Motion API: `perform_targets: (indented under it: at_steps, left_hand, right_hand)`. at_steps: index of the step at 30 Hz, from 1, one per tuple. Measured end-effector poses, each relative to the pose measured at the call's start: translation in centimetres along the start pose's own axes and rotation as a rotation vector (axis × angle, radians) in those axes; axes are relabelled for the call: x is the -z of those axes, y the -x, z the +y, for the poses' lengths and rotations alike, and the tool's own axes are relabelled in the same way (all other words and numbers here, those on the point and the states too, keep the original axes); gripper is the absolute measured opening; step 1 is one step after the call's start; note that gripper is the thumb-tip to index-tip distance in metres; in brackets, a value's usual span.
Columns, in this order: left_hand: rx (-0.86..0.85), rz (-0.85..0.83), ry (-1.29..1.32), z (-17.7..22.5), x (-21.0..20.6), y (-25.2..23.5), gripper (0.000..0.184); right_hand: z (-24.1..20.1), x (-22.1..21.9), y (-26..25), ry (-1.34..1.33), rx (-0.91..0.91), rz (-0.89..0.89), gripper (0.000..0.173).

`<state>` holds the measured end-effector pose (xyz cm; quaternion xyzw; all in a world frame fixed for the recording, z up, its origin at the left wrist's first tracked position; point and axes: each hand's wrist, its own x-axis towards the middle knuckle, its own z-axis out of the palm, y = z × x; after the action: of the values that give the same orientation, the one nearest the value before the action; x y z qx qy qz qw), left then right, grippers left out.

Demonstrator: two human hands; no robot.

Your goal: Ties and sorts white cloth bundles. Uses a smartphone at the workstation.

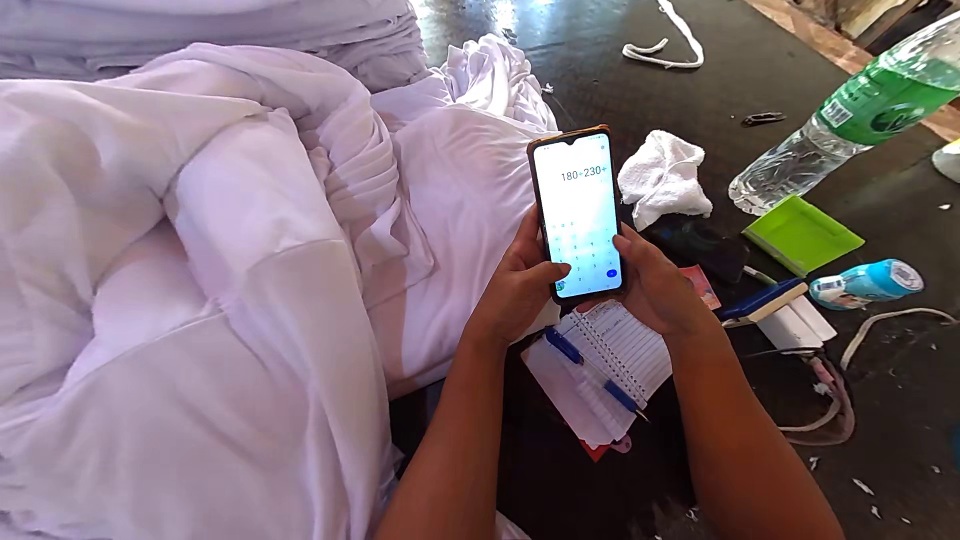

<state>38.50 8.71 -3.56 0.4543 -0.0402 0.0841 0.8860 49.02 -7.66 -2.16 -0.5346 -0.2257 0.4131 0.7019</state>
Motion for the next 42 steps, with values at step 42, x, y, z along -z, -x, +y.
perform_targets:
  at_steps: [42]
  left_hand:
    - [0.001,-0.043,-0.036,-0.2,0.3,0.0,0.085]
  right_hand:
    - [-0.2,-0.5,0.3,0.080,0.018,0.021,0.039]
